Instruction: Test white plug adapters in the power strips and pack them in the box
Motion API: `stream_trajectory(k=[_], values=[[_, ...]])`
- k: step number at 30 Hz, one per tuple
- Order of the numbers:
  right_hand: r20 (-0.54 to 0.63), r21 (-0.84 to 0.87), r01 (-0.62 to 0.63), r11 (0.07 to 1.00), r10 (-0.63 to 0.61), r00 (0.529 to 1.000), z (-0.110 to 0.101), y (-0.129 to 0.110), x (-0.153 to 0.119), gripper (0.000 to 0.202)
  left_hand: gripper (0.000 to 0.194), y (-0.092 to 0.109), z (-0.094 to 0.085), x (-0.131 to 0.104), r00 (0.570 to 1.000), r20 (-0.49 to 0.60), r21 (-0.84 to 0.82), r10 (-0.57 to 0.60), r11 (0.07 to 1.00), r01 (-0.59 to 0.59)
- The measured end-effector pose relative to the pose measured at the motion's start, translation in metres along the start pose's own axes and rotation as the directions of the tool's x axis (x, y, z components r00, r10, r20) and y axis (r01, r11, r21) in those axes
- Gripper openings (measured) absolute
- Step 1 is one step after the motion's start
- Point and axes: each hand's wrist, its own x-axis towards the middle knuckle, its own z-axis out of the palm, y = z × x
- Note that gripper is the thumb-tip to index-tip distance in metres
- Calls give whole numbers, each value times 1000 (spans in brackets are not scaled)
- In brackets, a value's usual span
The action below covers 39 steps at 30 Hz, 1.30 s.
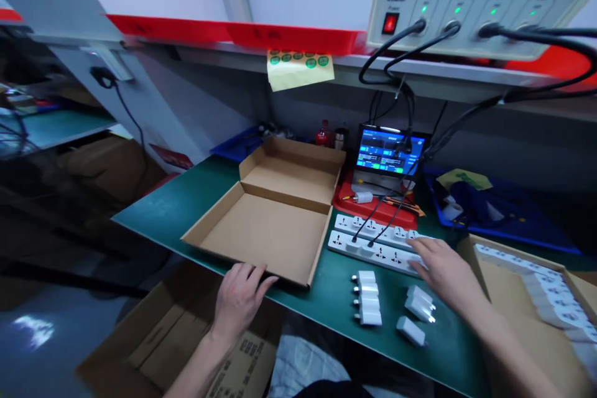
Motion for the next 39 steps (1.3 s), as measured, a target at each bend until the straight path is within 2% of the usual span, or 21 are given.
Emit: stream_trajectory(k=[3, 7, 9, 12, 15, 17, 18, 20, 22, 24, 27, 29, 31, 32, 34, 35, 36, 39], values=[[103, -32, -21, 999, 24, 994, 22, 31, -12, 31, 40, 4, -10, 3, 1000, 30, 17, 4, 1000, -5], [186, 31, -50, 998, 44, 982, 35, 35, -16, 27, 49, 20, -26, 12, 999, -15, -29, -35, 999, 35], [126, 61, -66, 996, 58, 990, 28, 33, -17, 30, 46, 39, -32, 21, 998, -57, -135, -30, 991, 22], [-57, 163, -107, 981, 118, 991, 2, 21, -18, 40, 45, 85, -34, 40, 994, -98, -387, 40, 919, -75], [-143, 423, -59, 904, 131, 981, -27, -14, -19, 41, 61, 144, -30, 56, 993, -38, -683, 111, 722, -107], [-127, 598, -8, 801, 105, 986, -36, -46, -22, 34, 66, 180, -27, 63, 990, 72, -851, 124, 525, -4], [-108, 661, 1, 750, 93, 990, -37, -61, -25, 31, 63, 193, -27, 66, 985, 129, -904, 116, 422, 69], [-73, 735, -6, 678, 88, 993, -30, -81, -35, 27, 50, 205, -27, 71, 971, 222, -948, 92, 255, 193], [-52, 738, -14, 674, 78, 996, -17, -82, -49, 33, 38, 196, -30, 76, 967, 244, -951, 69, 210, 225], [-57, 668, -7, 744, 61, 997, 2, -64, -64, 44, 36, 168, -35, 84, 974, 222, -931, 47, 307, 197], [-51, 477, -18, 878, 49, 997, 32, -17, -86, 50, 32, 115, -44, 97, 971, 236, -766, -29, 609, 204], [-33, 380, -39, 924, 56, 998, 47, 9, -96, 52, 28, 87, -46, 104, 946, 317, -566, -75, 785, 251], [-18, 333, -53, 942, 63, 998, 52, 23, -100, 53, 30, 71, -46, 107, 887, 459, -403, -42, 881, 250], [-6, 322, -61, 945, 67, 998, 52, 25, -101, 52, 34, 66, -45, 107, 842, 540, -367, 12, 903, 223], [31, 314, -71, 947, 65, 997, 45, 19, -100, 49, 45, 61, -42, 105, 747, 650, -373, 141, 916, 151], [52, 310, -74, 948, 61, 997, 40, 14, -98, 48, 47, 60, -40, 104, 725, 665, -382, 180, 916, 123], [77, 302, -77, 950, 56, 995, 36, 8, -96, 47, 48, 61, -38, 103, 733, 655, -373, 183, 922, 103], [130, 225, -88, 970, 60, 990, 26, -4, -88, 46, 47, 80, -27, 101, 866, 492, -275, 95, 960, 51]])
